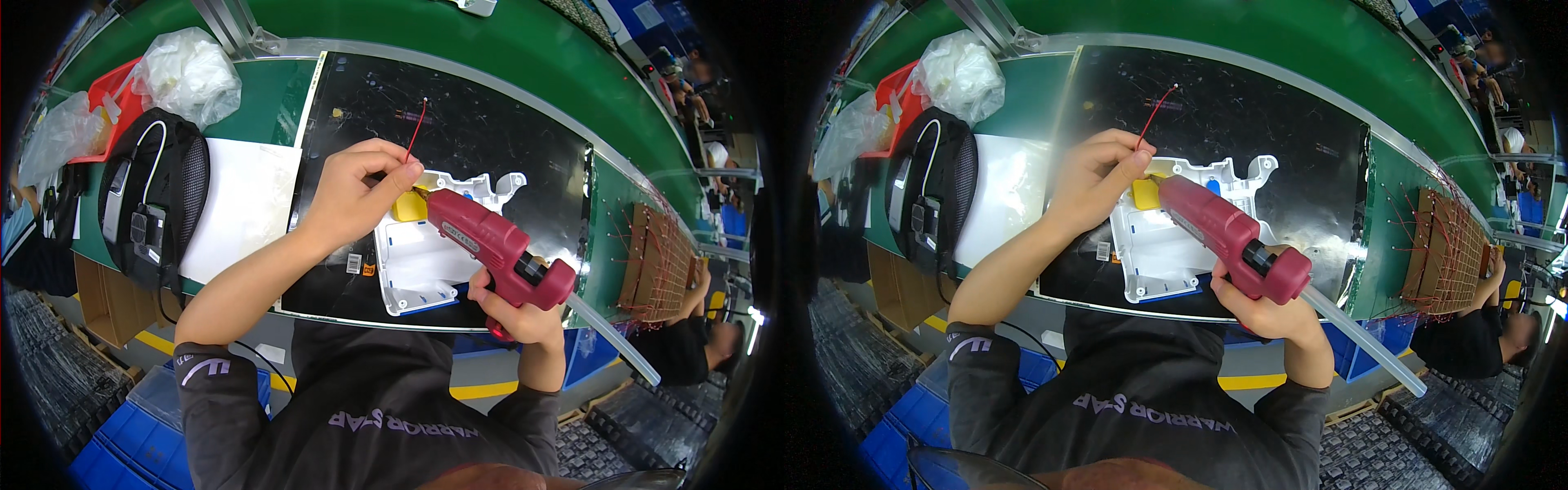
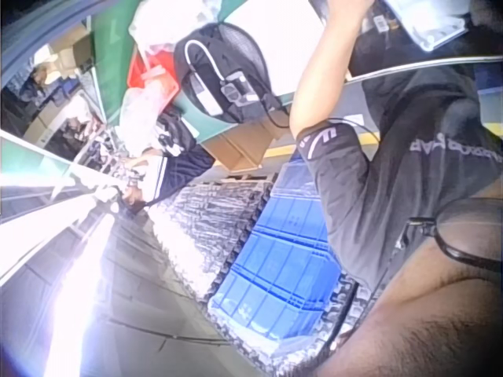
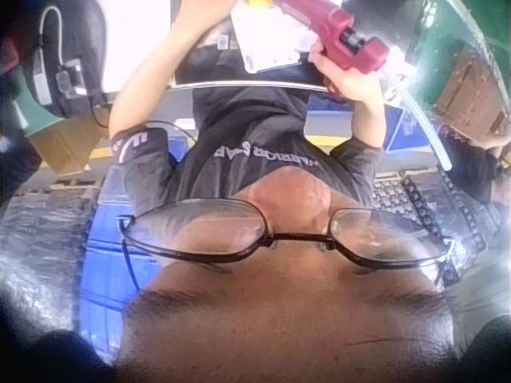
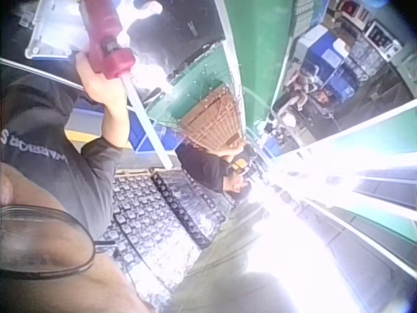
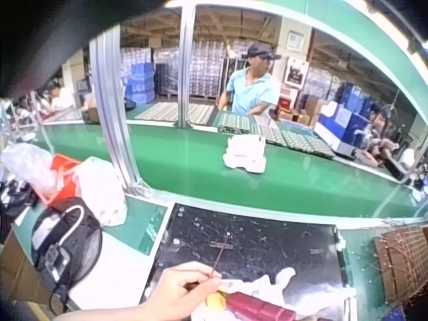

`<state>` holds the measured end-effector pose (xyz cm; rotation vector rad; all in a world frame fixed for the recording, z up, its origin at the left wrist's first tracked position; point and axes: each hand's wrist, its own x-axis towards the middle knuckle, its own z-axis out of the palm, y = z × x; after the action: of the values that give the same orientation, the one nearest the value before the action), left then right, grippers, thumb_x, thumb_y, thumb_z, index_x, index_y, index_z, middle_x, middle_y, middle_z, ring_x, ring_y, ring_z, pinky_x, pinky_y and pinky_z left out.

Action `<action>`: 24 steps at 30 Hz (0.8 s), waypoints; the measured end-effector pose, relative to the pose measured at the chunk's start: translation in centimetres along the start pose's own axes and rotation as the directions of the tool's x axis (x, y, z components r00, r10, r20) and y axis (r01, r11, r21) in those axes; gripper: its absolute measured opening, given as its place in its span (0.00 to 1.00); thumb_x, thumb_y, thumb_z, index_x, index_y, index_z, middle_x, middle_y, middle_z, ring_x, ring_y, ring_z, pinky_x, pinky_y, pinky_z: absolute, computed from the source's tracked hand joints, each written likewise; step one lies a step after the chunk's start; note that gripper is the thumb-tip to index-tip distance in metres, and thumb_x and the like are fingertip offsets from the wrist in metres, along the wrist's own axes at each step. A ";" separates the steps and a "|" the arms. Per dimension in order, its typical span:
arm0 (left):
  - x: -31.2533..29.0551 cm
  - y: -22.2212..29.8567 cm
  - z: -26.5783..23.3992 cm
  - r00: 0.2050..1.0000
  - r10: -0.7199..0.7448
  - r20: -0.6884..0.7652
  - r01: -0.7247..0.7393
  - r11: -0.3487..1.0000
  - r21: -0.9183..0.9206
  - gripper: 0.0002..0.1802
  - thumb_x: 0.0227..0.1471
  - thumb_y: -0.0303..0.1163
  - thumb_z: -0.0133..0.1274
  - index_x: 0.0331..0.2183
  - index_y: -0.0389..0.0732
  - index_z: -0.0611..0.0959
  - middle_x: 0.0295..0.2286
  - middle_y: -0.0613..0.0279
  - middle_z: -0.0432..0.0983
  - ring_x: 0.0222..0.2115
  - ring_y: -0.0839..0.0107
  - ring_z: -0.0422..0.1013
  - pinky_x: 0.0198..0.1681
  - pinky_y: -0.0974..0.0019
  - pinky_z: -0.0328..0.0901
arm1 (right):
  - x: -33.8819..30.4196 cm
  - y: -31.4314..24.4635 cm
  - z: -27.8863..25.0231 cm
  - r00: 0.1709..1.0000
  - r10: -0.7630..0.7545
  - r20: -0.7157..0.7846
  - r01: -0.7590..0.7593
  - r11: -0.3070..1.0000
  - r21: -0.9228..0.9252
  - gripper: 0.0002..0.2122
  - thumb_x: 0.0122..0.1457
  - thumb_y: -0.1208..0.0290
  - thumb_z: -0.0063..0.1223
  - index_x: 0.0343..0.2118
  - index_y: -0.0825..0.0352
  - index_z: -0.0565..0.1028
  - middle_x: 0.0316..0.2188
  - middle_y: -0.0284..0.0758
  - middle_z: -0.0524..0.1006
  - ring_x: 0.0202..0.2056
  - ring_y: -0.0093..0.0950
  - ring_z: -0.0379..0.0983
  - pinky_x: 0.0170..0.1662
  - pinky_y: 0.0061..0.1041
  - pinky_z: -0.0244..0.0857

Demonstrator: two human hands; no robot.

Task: Secure a red wire inside a plastic housing using a hot glue gun.

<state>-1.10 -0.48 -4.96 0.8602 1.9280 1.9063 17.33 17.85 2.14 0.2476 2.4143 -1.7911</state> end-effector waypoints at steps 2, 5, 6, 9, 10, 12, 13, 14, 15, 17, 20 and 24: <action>0.0 0.1 0.0 1.000 0.000 0.000 0.000 1.000 0.006 0.11 0.54 0.31 0.56 0.29 0.31 0.84 0.33 0.58 0.77 0.28 0.77 0.72 0.30 0.76 0.67 | 0.0 0.0 0.0 1.000 -0.027 0.002 0.027 0.999 -0.035 0.06 0.45 0.85 0.53 0.29 0.72 0.74 0.25 0.35 0.76 0.29 0.24 0.74 0.36 0.24 0.69; 0.0 0.0 0.0 1.000 -0.004 -0.005 0.004 1.000 -0.003 0.11 0.53 0.31 0.56 0.29 0.31 0.84 0.33 0.58 0.77 0.28 0.77 0.72 0.30 0.76 0.67 | 0.0 0.1 -0.1 1.000 -0.004 0.008 0.005 1.000 -0.022 0.06 0.45 0.85 0.53 0.29 0.72 0.74 0.25 0.35 0.76 0.29 0.24 0.74 0.36 0.24 0.69; 0.0 0.0 0.0 1.000 -0.001 -0.005 0.001 1.000 -0.004 0.11 0.53 0.31 0.56 0.29 0.31 0.84 0.33 0.58 0.77 0.28 0.77 0.72 0.30 0.76 0.67 | 0.0 0.1 -0.1 1.000 -0.003 0.007 0.003 1.000 -0.022 0.06 0.45 0.85 0.53 0.29 0.72 0.74 0.25 0.35 0.76 0.29 0.24 0.74 0.36 0.24 0.69; 0.0 -0.1 0.0 1.000 0.001 -0.004 -0.001 1.000 -0.005 0.11 0.53 0.31 0.56 0.29 0.31 0.84 0.32 0.58 0.77 0.28 0.77 0.72 0.30 0.76 0.67 | 0.0 0.2 -0.1 1.000 0.022 0.007 -0.022 0.999 0.023 0.06 0.46 0.85 0.53 0.29 0.72 0.73 0.25 0.35 0.76 0.29 0.24 0.74 0.36 0.24 0.69; 0.1 -0.1 0.1 1.000 0.001 -0.004 -0.001 1.000 -0.005 0.11 0.53 0.31 0.56 0.29 0.31 0.83 0.32 0.58 0.77 0.28 0.78 0.72 0.30 0.76 0.67 | 0.0 0.2 -0.1 1.000 0.027 0.001 -0.027 0.999 0.036 0.07 0.46 0.85 0.53 0.29 0.72 0.73 0.25 0.35 0.76 0.29 0.24 0.74 0.36 0.24 0.69; 0.1 -0.1 0.1 1.000 -0.001 -0.003 0.001 1.000 -0.012 0.11 0.53 0.31 0.56 0.28 0.31 0.83 0.32 0.58 0.77 0.28 0.78 0.72 0.30 0.76 0.67 | -0.1 0.3 -0.1 0.999 0.032 -0.003 -0.032 0.998 0.049 0.07 0.46 0.85 0.53 0.30 0.72 0.73 0.25 0.35 0.75 0.29 0.24 0.74 0.36 0.24 0.69; 0.0 -0.1 0.1 1.000 -0.002 -0.003 0.002 1.000 -0.018 0.11 0.53 0.31 0.56 0.28 0.31 0.83 0.32 0.58 0.77 0.28 0.78 0.72 0.29 0.76 0.66 | -0.1 0.4 -0.1 0.999 0.043 0.005 -0.043 0.998 0.042 0.07 0.46 0.85 0.53 0.30 0.72 0.73 0.25 0.35 0.75 0.29 0.24 0.74 0.36 0.24 0.69; 0.0 -0.1 0.1 1.000 -0.002 -0.004 0.002 1.000 -0.018 0.11 0.53 0.31 0.56 0.28 0.31 0.83 0.32 0.58 0.77 0.28 0.78 0.72 0.29 0.76 0.66 | -0.1 0.4 -0.2 0.998 0.053 0.012 -0.054 0.998 0.036 0.07 0.46 0.85 0.54 0.30 0.72 0.73 0.26 0.35 0.75 0.29 0.24 0.74 0.36 0.24 0.68; 0.0 0.0 0.1 1.000 -0.003 -0.005 0.003 1.000 -0.019 0.11 0.53 0.31 0.56 0.28 0.31 0.83 0.32 0.58 0.77 0.28 0.78 0.72 0.29 0.76 0.66 | -0.1 0.4 -0.2 0.998 0.053 0.013 -0.054 0.998 0.036 0.07 0.46 0.85 0.54 0.30 0.72 0.73 0.26 0.35 0.75 0.29 0.24 0.74 0.36 0.24 0.68; 0.0 0.0 0.0 1.000 -0.003 -0.007 0.003 1.000 -0.019 0.11 0.53 0.31 0.56 0.28 0.31 0.83 0.32 0.59 0.77 0.28 0.78 0.72 0.29 0.77 0.66 | -0.1 0.3 -0.2 0.999 0.053 0.010 -0.053 0.998 0.031 0.08 0.47 0.84 0.54 0.31 0.72 0.72 0.26 0.35 0.75 0.30 0.24 0.74 0.37 0.25 0.68; 0.0 0.0 0.1 1.000 -0.004 -0.005 0.004 1.000 -0.021 0.11 0.53 0.31 0.56 0.29 0.31 0.83 0.32 0.59 0.77 0.28 0.78 0.72 0.29 0.77 0.66 | -0.3 0.5 -0.2 0.999 0.044 0.006 -0.045 0.998 0.043 0.08 0.47 0.84 0.53 0.32 0.72 0.72 0.27 0.35 0.75 0.31 0.25 0.74 0.37 0.25 0.68; 0.0 0.0 0.1 1.000 0.000 0.000 0.000 1.000 -0.012 0.11 0.53 0.31 0.56 0.28 0.32 0.83 0.32 0.59 0.77 0.28 0.78 0.72 0.28 0.77 0.66 | -0.3 0.9 0.5 0.992 0.019 -0.124 -0.002 0.990 0.140 0.04 0.46 0.80 0.58 0.27 0.68 0.76 0.23 0.31 0.76 0.25 0.22 0.73 0.31 0.21 0.66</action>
<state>-1.03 -0.43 -4.97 0.8562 1.9148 1.9160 17.76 17.62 1.23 0.3972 2.3641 -1.9999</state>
